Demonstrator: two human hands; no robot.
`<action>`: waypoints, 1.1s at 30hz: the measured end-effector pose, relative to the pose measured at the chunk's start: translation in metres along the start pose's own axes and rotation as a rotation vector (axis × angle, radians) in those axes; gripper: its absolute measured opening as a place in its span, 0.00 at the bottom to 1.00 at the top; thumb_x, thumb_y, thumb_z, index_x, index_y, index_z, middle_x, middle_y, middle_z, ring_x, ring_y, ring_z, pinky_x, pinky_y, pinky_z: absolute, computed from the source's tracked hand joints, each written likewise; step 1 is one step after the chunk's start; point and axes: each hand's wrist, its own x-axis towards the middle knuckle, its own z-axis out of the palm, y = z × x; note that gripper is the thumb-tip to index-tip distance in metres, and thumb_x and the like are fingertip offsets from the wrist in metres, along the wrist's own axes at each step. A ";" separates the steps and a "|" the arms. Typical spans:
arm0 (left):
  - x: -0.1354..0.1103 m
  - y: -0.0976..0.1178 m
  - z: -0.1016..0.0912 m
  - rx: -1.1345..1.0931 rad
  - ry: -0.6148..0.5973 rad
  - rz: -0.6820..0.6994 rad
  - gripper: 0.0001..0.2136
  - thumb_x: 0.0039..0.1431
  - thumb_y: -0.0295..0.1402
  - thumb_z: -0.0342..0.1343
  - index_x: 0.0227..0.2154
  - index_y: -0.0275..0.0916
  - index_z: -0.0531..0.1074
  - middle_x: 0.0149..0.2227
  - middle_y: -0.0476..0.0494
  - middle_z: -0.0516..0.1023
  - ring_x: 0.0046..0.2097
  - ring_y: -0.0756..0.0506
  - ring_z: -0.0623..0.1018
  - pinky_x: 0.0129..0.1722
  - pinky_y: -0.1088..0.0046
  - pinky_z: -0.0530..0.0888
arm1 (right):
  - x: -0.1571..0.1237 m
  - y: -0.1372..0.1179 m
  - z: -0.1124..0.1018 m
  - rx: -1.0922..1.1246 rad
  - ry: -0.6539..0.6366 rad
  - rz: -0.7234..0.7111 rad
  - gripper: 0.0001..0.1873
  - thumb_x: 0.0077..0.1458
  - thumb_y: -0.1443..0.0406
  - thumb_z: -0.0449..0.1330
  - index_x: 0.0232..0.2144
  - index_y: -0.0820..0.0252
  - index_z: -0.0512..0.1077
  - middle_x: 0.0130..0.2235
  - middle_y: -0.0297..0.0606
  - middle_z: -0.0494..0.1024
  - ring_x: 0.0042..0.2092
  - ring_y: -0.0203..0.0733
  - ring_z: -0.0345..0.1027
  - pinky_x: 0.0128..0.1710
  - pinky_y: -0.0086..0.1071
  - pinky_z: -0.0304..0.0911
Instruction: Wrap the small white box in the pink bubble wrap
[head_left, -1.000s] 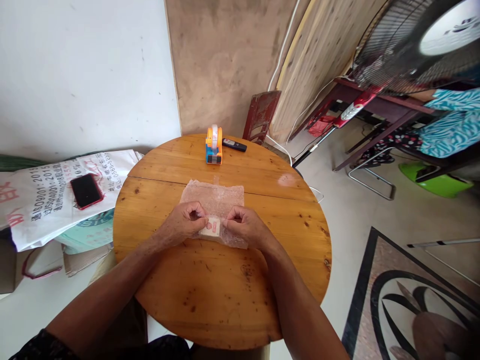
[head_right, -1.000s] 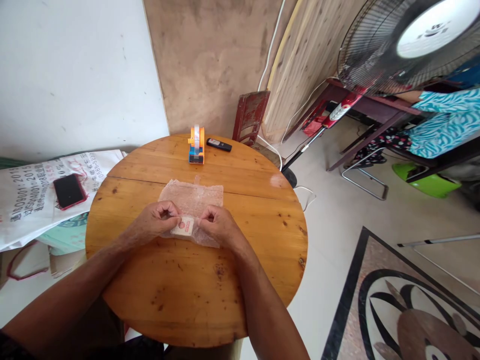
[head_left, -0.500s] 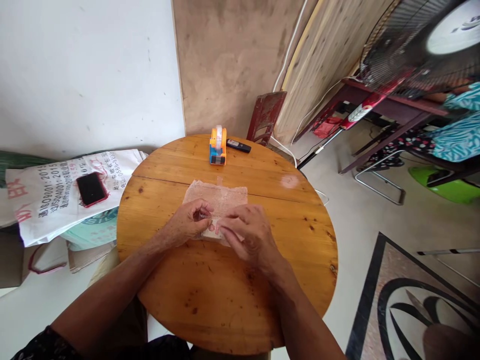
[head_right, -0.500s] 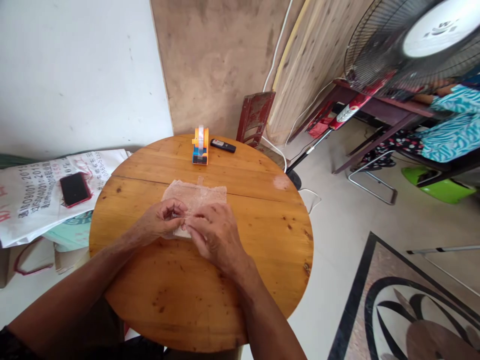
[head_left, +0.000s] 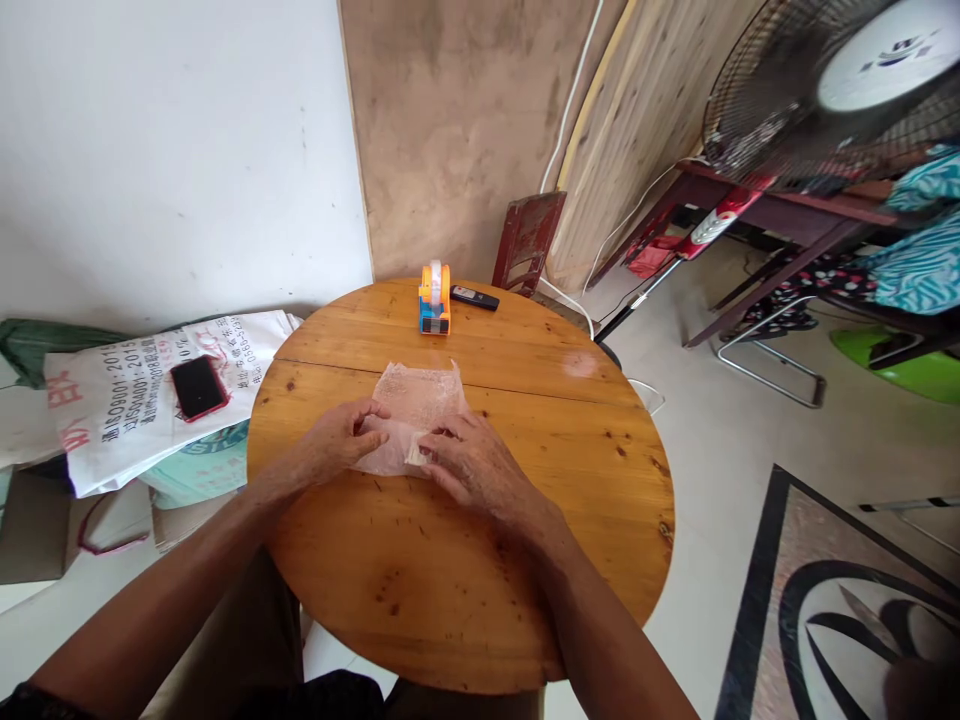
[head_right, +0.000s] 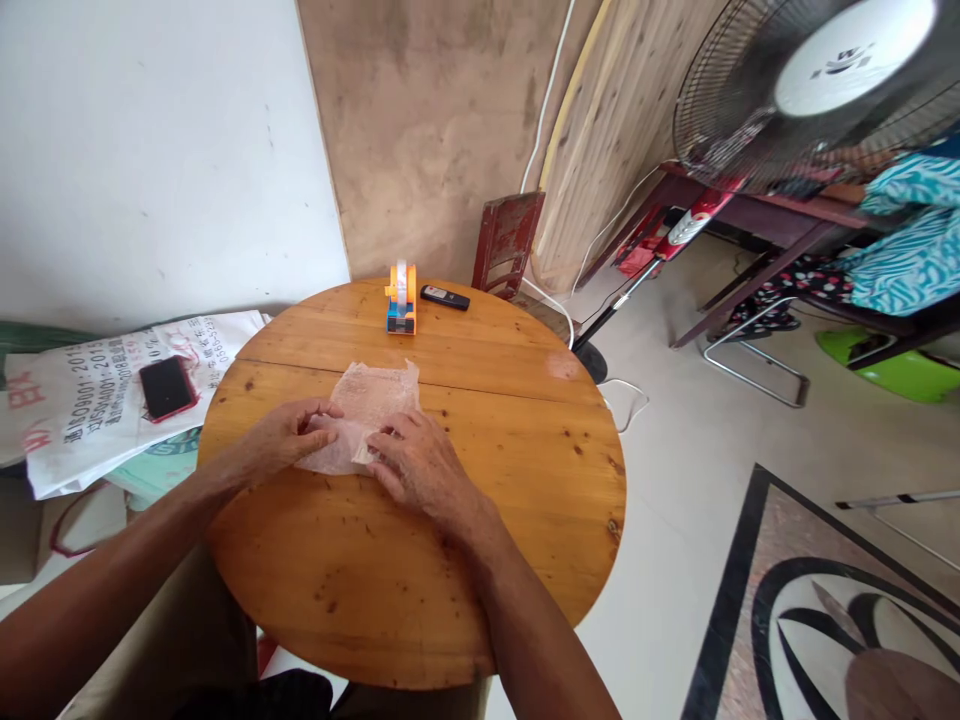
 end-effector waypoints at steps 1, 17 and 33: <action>0.000 -0.001 0.000 0.042 -0.001 -0.004 0.18 0.51 0.41 0.54 0.42 0.37 0.72 0.22 0.55 0.67 0.24 0.50 0.66 0.24 0.76 0.61 | 0.000 0.000 0.000 0.012 0.000 0.006 0.08 0.58 0.65 0.59 0.41 0.58 0.75 0.44 0.43 0.74 0.45 0.46 0.64 0.46 0.39 0.59; -0.014 0.000 -0.010 -0.068 -0.039 -0.367 0.31 0.44 0.49 0.62 0.48 0.35 0.65 0.23 0.53 0.70 0.20 0.48 0.70 0.16 0.74 0.65 | -0.001 0.001 0.000 0.113 -0.016 0.063 0.08 0.59 0.64 0.59 0.42 0.58 0.74 0.43 0.42 0.72 0.46 0.44 0.64 0.47 0.36 0.61; 0.012 0.029 0.013 -0.133 -0.134 -0.529 0.13 0.41 0.42 0.61 0.23 0.36 0.71 0.15 0.52 0.69 0.16 0.53 0.63 0.14 0.77 0.56 | -0.001 -0.001 0.001 0.096 0.005 0.056 0.09 0.57 0.66 0.62 0.42 0.57 0.74 0.42 0.40 0.71 0.43 0.42 0.63 0.43 0.33 0.61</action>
